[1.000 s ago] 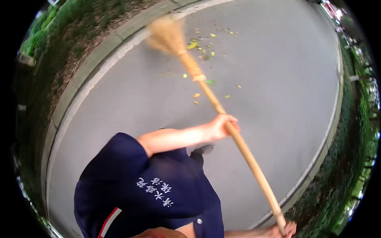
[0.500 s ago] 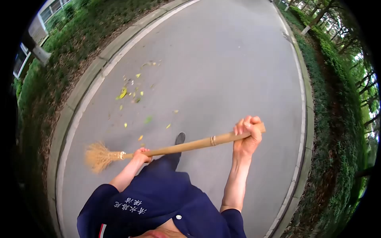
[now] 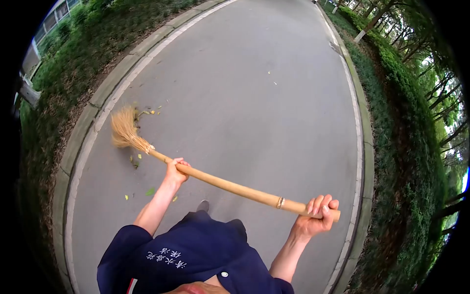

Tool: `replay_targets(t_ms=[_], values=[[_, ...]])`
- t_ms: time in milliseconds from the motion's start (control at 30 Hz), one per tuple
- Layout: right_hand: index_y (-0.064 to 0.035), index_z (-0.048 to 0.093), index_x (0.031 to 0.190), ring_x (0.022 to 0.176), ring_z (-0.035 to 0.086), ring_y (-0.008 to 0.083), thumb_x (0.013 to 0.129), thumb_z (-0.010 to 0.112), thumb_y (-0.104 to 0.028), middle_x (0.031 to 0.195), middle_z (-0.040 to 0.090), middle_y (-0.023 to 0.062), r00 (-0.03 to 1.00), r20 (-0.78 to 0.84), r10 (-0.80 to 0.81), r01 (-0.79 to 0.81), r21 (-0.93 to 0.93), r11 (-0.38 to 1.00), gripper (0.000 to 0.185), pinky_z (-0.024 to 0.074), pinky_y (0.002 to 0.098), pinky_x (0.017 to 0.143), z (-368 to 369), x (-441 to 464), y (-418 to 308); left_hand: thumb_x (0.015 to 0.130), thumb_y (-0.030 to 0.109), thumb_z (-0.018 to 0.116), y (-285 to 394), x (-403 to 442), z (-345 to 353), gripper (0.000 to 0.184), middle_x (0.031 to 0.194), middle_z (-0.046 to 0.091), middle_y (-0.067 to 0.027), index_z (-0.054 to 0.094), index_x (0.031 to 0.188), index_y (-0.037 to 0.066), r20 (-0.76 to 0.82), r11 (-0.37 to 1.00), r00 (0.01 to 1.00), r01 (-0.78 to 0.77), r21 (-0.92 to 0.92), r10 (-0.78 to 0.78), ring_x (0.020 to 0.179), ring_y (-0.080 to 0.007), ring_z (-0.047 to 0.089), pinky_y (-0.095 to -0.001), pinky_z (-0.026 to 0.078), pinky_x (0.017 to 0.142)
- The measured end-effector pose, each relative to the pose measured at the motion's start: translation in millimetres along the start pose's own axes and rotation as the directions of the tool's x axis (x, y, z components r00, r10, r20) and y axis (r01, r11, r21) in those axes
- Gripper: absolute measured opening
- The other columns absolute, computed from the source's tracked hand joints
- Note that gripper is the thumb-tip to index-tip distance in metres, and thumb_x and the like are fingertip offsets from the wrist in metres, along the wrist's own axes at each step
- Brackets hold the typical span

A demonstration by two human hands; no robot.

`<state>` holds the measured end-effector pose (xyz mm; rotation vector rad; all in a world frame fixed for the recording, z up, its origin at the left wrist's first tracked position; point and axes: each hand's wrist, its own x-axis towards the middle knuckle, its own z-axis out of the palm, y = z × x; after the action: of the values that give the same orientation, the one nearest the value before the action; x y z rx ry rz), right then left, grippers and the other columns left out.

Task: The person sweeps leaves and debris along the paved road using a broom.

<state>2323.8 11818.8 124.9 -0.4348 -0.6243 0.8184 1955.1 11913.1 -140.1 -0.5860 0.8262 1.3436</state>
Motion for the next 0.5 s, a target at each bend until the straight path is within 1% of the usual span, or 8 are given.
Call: replay_targets(t_ms=[67, 167, 200, 267, 400, 433, 467, 500], values=[[-0.0063, 0.041, 0.073, 0.045, 0.034, 0.0106, 0.069, 0.05, 0.003, 0.059, 0.034, 0.0016, 0.993, -0.11, -0.028, 0.03, 0.014, 0.999, 0.013, 0.0364, 0.022, 0.037, -22.9, 67.8, 18.4, 0.07, 0.006, 0.056, -17.5, 12.8, 53.6, 0.015, 0.057, 0.044, -0.0018, 0.043, 0.063, 0.009, 0.117, 0.999, 0.992, -0.049, 0.005, 0.048, 0.056, -0.0173, 0.047, -0.034, 0.046, 0.065], [-0.0046, 0.044, 0.077, 0.047, 0.034, 0.0105, 0.067, 0.05, 0.004, 0.061, 0.035, 0.0019, 0.998, -0.02, 0.062, -0.061, 0.05, 0.997, 0.014, 0.0357, 0.0221, 0.039, -74.1, 177.8, 41.1, 0.074, 0.007, 0.056, -53.5, 28.4, 109.9, 0.014, 0.059, 0.044, -0.0013, 0.045, 0.066, 0.009, 0.155, 0.991, 0.978, -0.135, -0.022, 0.137, 0.06, -0.0175, 0.048, -0.0331, 0.046, 0.068], [-0.0047, 0.044, 0.076, 0.048, 0.034, 0.0106, 0.067, 0.05, 0.004, 0.061, 0.036, 0.0022, 0.986, 0.016, 0.168, -0.169, 0.082, 0.982, 0.014, 0.035, 0.0222, 0.039, -91.6, 213.0, 56.4, 0.075, 0.007, 0.056, -70.9, 46.3, 107.0, 0.014, 0.061, 0.044, -0.0025, 0.045, 0.067, 0.008, 0.292, 0.985, 0.941, -0.166, -0.04, 0.171, 0.061, -0.0179, 0.048, -0.0336, 0.045, 0.069], [-0.0034, 0.044, 0.075, 0.049, 0.035, 0.0112, 0.066, 0.049, 0.006, 0.062, 0.037, 0.0031, 0.955, 0.014, 0.295, -0.295, 0.102, 0.95, 0.014, 0.0334, 0.0227, 0.04, -105.9, 280.6, 96.5, 0.073, 0.006, 0.059, -104.6, 71.3, 112.2, 0.015, 0.061, 0.044, -0.0061, 0.045, 0.066, 0.007, 0.243, 0.969, 0.951, -0.146, -0.198, 0.193, 0.061, -0.0202, 0.047, -0.0352, 0.044, 0.068], [-0.0017, 0.043, 0.073, 0.05, 0.033, 0.0117, 0.068, 0.049, 0.007, 0.063, 0.035, 0.004, 0.762, 0.258, 0.594, -0.629, 0.079, 0.773, 0.012, 0.0323, 0.0232, 0.043, -128.4, 468.2, 208.4, 0.072, 0.004, 0.056, -190.7, 97.2, 161.0, 0.014, 0.061, 0.045, -0.0061, 0.044, 0.064, 0.006, -0.241, 0.854, 0.971, -0.134, -0.503, 0.01, 0.062, -0.0202, 0.048, -0.038, 0.047, 0.073], [-0.0017, 0.043, 0.073, 0.05, 0.033, 0.0117, 0.068, 0.049, 0.007, 0.063, 0.035, 0.004, 0.725, 0.272, 0.633, -0.671, 0.07, 0.738, 0.012, 0.0323, 0.0232, 0.043, -120.4, 503.4, 236.1, 0.073, 0.004, 0.054, -211.4, 98.8, 169.6, 0.014, 0.061, 0.045, -0.0052, 0.044, 0.064, 0.006, -0.276, 0.828, 0.961, -0.133, -0.544, -0.027, 0.062, -0.0199, 0.048, -0.0383, 0.048, 0.074], [-0.0017, 0.043, 0.073, 0.051, 0.032, 0.0117, 0.069, 0.049, 0.007, 0.063, 0.035, 0.0041, 0.672, 0.354, 0.65, -0.706, 0.041, 0.707, 0.011, 0.0319, 0.0231, 0.043, -137.7, 439.3, 181.3, 0.074, 0.003, 0.052, -250.2, 40.3, 88.5, 0.014, 0.061, 0.045, -0.0043, 0.043, 0.064, 0.007, -0.27, 0.829, 0.962, -0.117, -0.546, -0.042, 0.062, -0.0195, 0.048, -0.0385, 0.048, 0.074], [-0.0017, 0.044, 0.073, 0.051, 0.031, 0.0116, 0.071, 0.049, 0.007, 0.063, 0.034, 0.0043, 0.578, 0.423, 0.698, -0.763, -0.022, 0.646, 0.011, 0.0315, 0.023, 0.044, -131.3, 481.0, 206.8, 0.076, 0.004, 0.05, -277.7, 45.0, 108.0, 0.015, 0.06, 0.044, -0.0029, 0.043, 0.063, 0.007, -0.287, 0.776, 0.955, -0.125, -0.618, -0.074, 0.061, -0.0185, 0.048, -0.0373, 0.048, 0.072]])
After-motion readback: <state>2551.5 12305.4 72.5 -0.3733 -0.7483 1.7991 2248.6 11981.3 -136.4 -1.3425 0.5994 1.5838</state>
